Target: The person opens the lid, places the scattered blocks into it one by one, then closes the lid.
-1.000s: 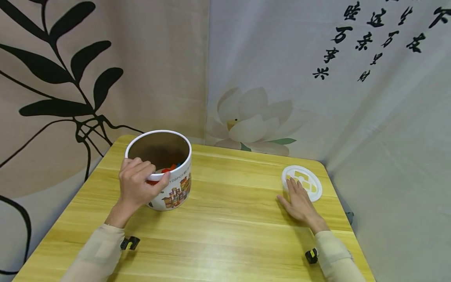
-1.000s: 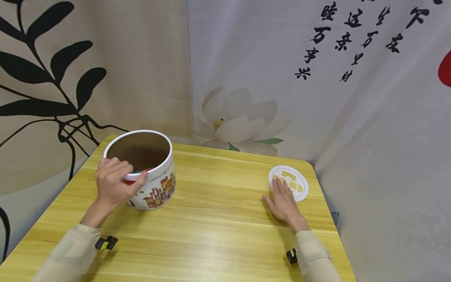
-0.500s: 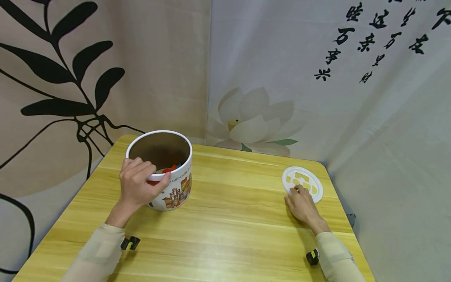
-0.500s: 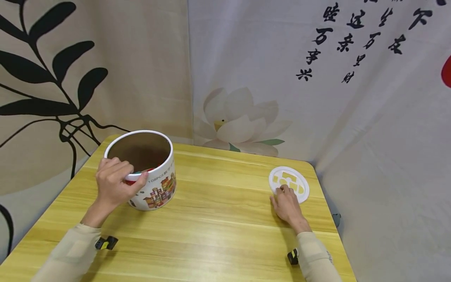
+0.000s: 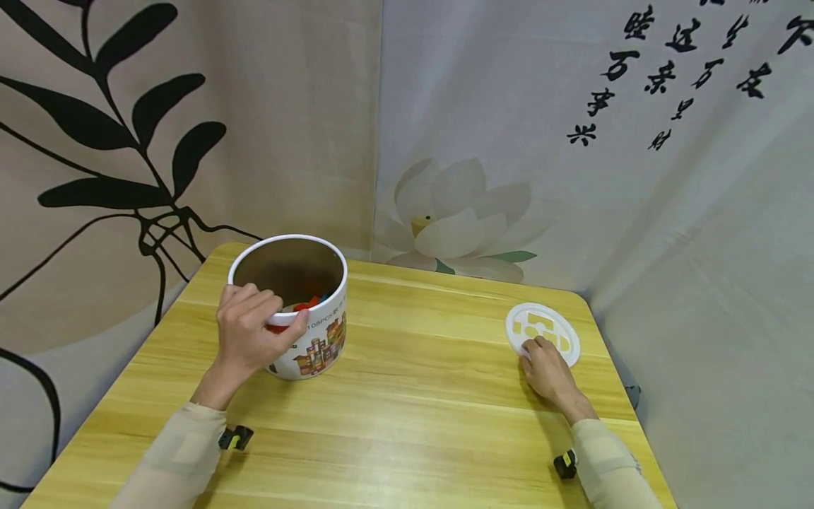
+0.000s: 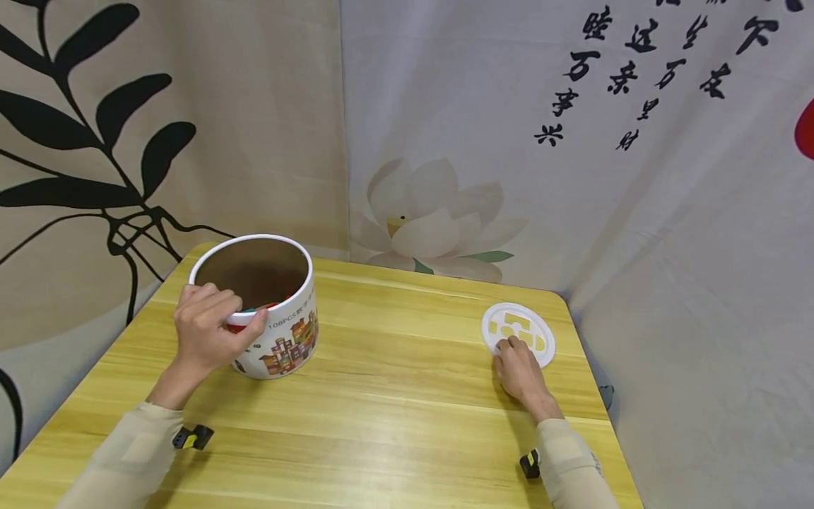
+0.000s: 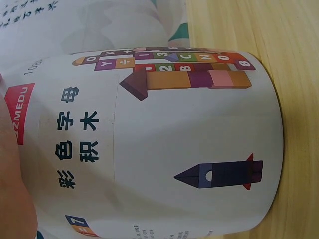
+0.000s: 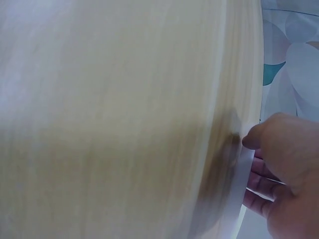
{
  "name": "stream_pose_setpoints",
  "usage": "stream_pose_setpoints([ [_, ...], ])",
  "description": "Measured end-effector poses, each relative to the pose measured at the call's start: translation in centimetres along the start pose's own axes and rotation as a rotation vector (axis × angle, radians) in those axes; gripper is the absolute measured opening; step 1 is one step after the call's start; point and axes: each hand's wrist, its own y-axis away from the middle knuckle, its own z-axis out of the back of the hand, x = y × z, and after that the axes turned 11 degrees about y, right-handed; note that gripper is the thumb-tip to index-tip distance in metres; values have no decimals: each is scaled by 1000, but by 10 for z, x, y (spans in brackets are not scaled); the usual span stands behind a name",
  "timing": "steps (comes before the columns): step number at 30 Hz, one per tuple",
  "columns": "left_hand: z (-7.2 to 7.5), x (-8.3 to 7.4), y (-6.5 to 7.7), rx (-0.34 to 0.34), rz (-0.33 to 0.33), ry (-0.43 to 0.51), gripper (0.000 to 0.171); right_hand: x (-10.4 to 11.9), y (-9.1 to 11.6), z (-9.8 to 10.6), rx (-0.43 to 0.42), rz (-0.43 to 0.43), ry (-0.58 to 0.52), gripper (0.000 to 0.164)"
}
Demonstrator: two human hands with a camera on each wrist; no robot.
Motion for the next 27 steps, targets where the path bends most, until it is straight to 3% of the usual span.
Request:
stream_pose_setpoints([
  [6, 0, -2, -2, -14, -7, 4, 47, 4, -3, 4, -48, 5, -34, 17],
  [11, 0, -2, -2, -16, -7, 1, 48, 20, -15, 16, -120, 65, -68, 18],
  [18, 1, 2, 1, 3, 7, -5, 49, 57, -42, 43, -236, 218, -117, 16],
  [27, 2, 6, 5, 29, 24, -11, 49, 119, -81, 86, -260, 350, -237, 20],
])
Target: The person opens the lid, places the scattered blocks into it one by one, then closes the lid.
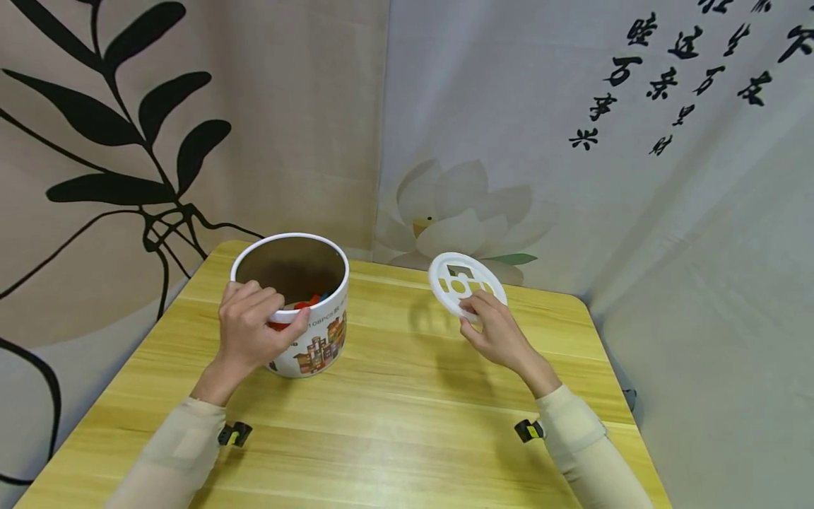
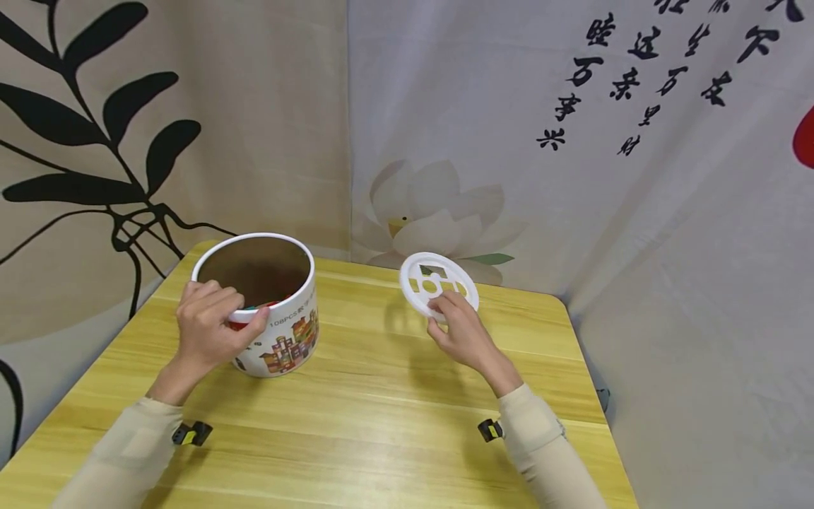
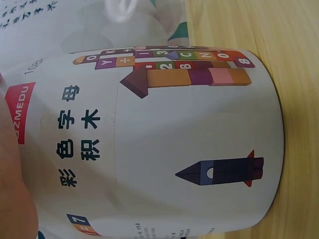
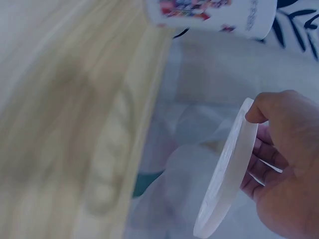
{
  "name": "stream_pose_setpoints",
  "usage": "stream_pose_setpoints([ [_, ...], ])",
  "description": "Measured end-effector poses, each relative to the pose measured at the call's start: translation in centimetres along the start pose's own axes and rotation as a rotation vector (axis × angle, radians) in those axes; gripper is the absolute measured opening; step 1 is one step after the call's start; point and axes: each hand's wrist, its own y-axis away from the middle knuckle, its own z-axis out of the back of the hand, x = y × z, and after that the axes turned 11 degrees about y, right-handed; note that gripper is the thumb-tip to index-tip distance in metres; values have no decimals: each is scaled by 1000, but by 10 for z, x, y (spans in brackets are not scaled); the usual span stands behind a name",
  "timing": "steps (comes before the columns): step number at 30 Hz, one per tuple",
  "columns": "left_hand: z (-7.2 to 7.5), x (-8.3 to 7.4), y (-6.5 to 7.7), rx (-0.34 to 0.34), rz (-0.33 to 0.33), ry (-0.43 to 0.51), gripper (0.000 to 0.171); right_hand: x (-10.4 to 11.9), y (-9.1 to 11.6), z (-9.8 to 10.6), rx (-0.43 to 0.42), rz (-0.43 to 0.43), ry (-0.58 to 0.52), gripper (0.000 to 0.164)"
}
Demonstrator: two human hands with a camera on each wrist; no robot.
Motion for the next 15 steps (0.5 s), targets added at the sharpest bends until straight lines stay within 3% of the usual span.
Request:
stream_pose_setpoints([
  [15, 1, -5, -3, -14, -31, -7, 48, 66, -84, 18, -58, 284, -55, 21],
])
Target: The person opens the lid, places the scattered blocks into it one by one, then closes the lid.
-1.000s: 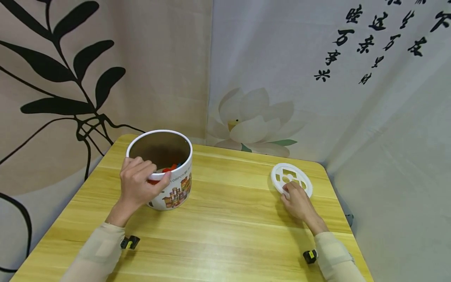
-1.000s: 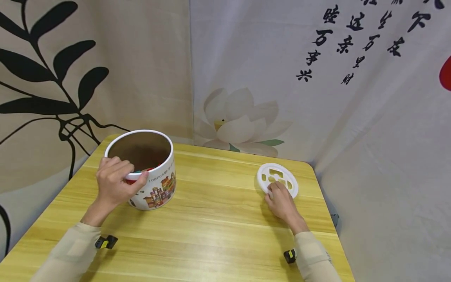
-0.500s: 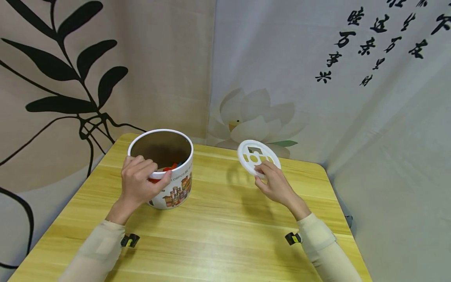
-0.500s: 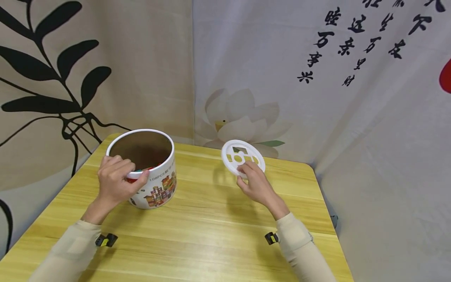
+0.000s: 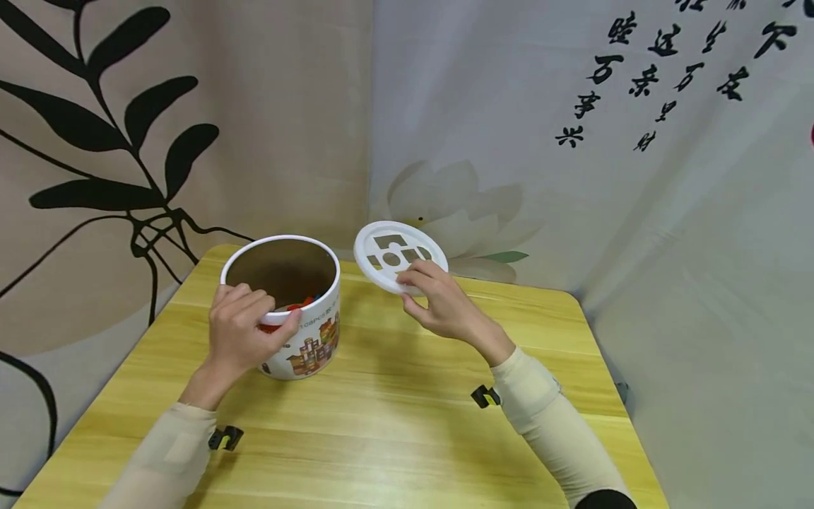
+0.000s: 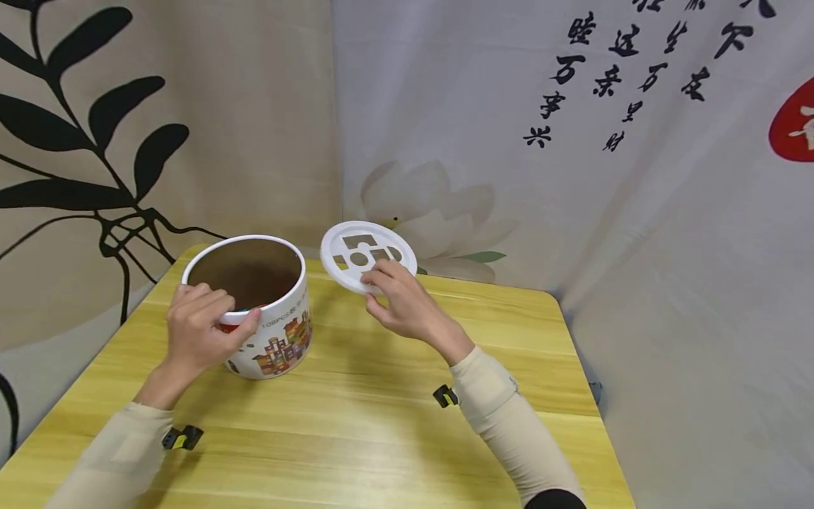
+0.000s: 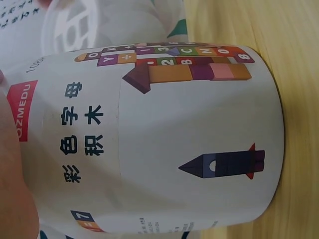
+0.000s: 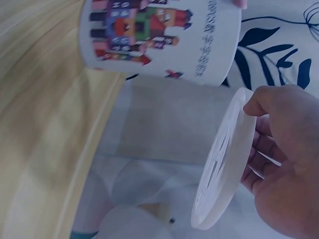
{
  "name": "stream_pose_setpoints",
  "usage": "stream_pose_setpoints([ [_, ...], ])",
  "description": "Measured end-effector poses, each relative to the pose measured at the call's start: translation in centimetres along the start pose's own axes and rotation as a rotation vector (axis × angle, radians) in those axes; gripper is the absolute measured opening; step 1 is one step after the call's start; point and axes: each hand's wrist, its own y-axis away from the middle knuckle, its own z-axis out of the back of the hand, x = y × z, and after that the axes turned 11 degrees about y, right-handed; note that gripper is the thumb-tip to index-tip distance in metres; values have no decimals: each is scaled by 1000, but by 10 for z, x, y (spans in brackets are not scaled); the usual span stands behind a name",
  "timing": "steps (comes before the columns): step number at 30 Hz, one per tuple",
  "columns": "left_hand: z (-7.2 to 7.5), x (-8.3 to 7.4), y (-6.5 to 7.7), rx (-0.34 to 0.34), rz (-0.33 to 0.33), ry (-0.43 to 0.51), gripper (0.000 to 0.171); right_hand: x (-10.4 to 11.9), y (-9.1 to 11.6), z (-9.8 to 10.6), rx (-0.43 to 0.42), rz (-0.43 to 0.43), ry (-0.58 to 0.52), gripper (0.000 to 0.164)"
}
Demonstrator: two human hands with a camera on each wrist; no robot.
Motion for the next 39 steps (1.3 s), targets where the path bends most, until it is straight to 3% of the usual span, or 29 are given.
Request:
stream_pose_setpoints([
  [14, -1, 0, 3, 56, 56, 71, 42, 24, -57, -6, 31, 154, -33, 21],
  [20, 4, -1, -1, 14, 98, 143, 40, 32, -72, -14, 51, 188, -41, 22],
  [24, 12, 2, -7, -32, 155, 128, 45, 39, -82, -19, 65, 218, -49, 24],
  [27, 21, 9, -12, -26, 215, 121, 54, 45, -88, -22, 80, 238, -54, 25],
  [31, 34, 20, -15, 53, 303, 135, 68, 52, -95, -25, 111, 260, -59, 25],
  [39, 53, 42, -20, 313, 473, 203, 78, 63, -106, -30, 149, 319, -85, 25],
])
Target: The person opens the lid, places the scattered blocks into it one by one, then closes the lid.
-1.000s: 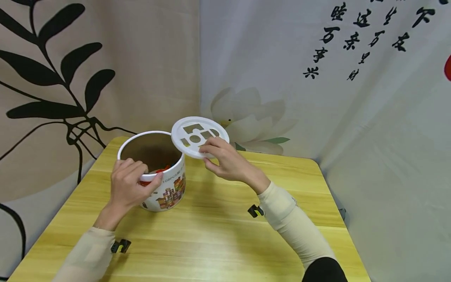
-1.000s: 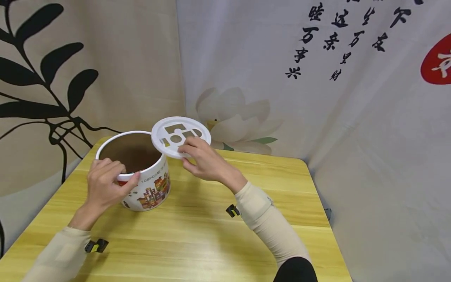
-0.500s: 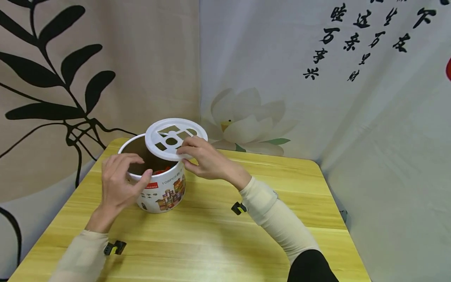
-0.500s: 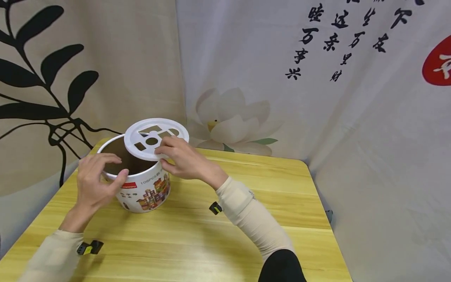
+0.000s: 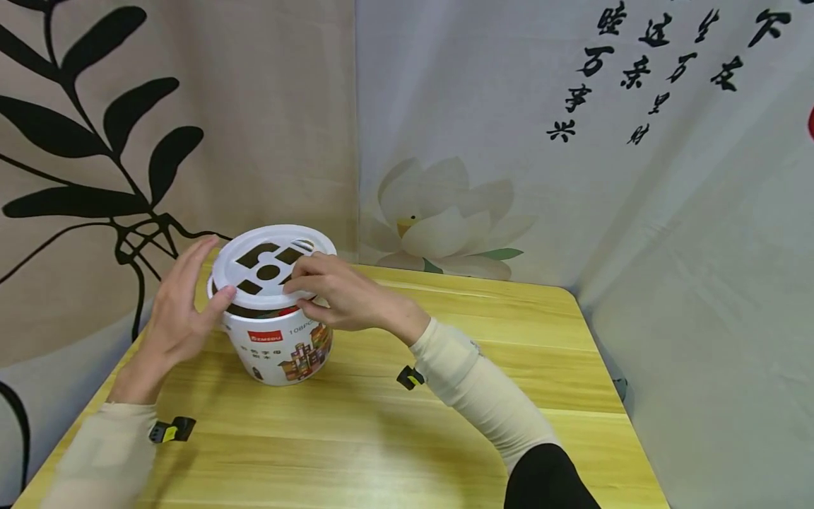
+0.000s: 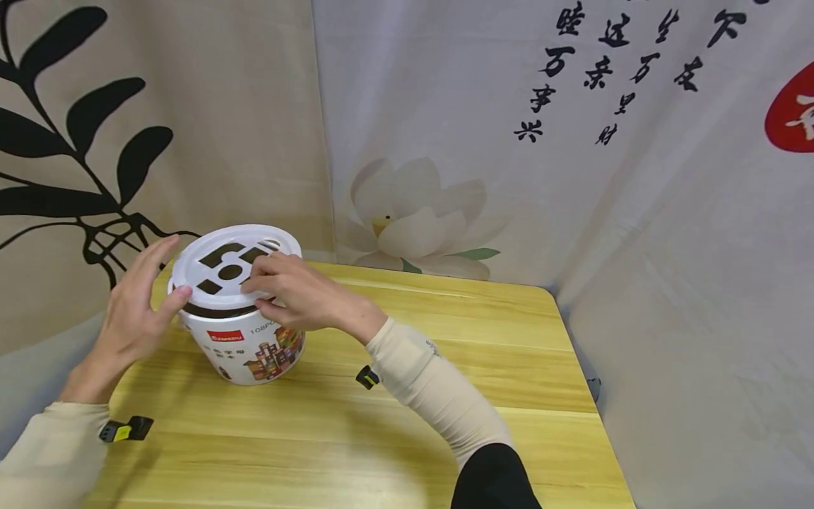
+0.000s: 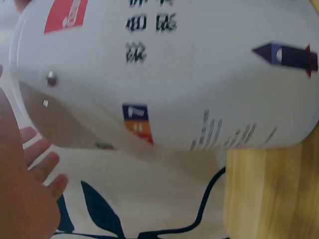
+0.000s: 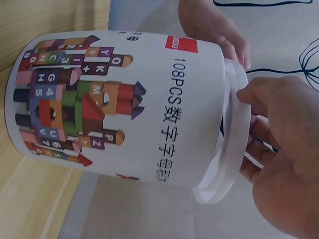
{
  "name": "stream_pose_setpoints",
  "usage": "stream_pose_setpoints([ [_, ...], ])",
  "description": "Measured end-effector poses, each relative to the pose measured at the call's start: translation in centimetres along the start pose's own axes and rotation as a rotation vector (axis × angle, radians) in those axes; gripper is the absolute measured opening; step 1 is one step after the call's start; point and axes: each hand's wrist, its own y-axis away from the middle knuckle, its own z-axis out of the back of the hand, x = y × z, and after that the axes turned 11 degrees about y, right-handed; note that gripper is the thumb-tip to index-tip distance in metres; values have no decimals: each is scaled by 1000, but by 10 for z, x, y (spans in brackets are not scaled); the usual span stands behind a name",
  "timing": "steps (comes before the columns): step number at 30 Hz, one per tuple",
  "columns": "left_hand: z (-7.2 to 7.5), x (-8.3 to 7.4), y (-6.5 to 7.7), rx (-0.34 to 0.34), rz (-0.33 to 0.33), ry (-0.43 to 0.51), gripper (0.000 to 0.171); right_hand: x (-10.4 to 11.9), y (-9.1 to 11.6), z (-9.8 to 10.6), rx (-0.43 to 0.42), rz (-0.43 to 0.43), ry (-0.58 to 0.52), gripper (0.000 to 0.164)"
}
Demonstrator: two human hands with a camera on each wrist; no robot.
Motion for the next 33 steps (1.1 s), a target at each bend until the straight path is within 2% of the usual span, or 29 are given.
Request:
stream_pose_setpoints([
  [5, 9, 5, 1, 110, 56, -1, 79, 3, -3, -4, 18, 18, -22, 25],
  [9, 12, 9, 4, 164, 84, 18, 78, 3, -1, -7, 30, 11, -34, 24],
  [15, 13, 14, 10, 179, 98, 59, 75, 1, 2, -9, 16, 15, -53, 24],
  [20, 15, 12, 13, 206, 152, 54, 75, 2, 4, -11, 6, 11, -60, 23],
  [23, 16, 11, 14, 218, 167, 48, 76, 2, 6, -13, -5, -68, -59, 26],
  [26, 16, 11, 15, 222, 163, 44, 78, 0, 9, -17, 3, -224, -42, 42],
  [29, 16, 11, 15, 227, 160, 44, 80, -5, 11, -21, 80, -391, -32, 70],
  [33, 16, 11, 15, 228, 153, 39, 82, -12, 15, -28, 189, -493, -58, 90],
])
